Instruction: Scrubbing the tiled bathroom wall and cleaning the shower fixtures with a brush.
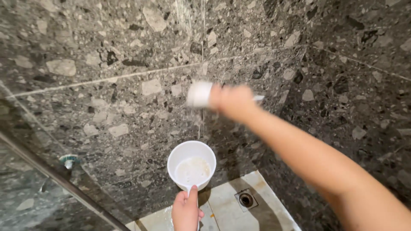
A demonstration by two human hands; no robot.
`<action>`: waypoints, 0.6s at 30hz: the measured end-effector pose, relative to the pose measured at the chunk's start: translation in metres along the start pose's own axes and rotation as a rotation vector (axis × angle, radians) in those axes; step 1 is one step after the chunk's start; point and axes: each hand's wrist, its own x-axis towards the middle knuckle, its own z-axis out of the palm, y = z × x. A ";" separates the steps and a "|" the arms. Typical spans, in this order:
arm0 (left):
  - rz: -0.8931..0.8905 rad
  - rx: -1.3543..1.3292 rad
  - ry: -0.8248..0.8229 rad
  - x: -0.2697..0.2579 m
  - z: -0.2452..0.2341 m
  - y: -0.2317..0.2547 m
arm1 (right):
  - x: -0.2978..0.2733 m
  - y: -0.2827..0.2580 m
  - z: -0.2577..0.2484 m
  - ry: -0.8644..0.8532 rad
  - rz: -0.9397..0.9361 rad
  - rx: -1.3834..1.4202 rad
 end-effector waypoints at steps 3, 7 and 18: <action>-0.008 -0.004 -0.002 -0.005 -0.007 -0.006 | 0.010 0.012 -0.007 0.187 0.325 0.204; 0.024 -0.044 -0.043 0.001 -0.012 -0.012 | -0.031 -0.010 0.054 0.129 -0.020 0.072; 0.029 0.011 -0.037 0.005 -0.019 -0.011 | -0.075 -0.008 0.076 0.085 0.034 0.141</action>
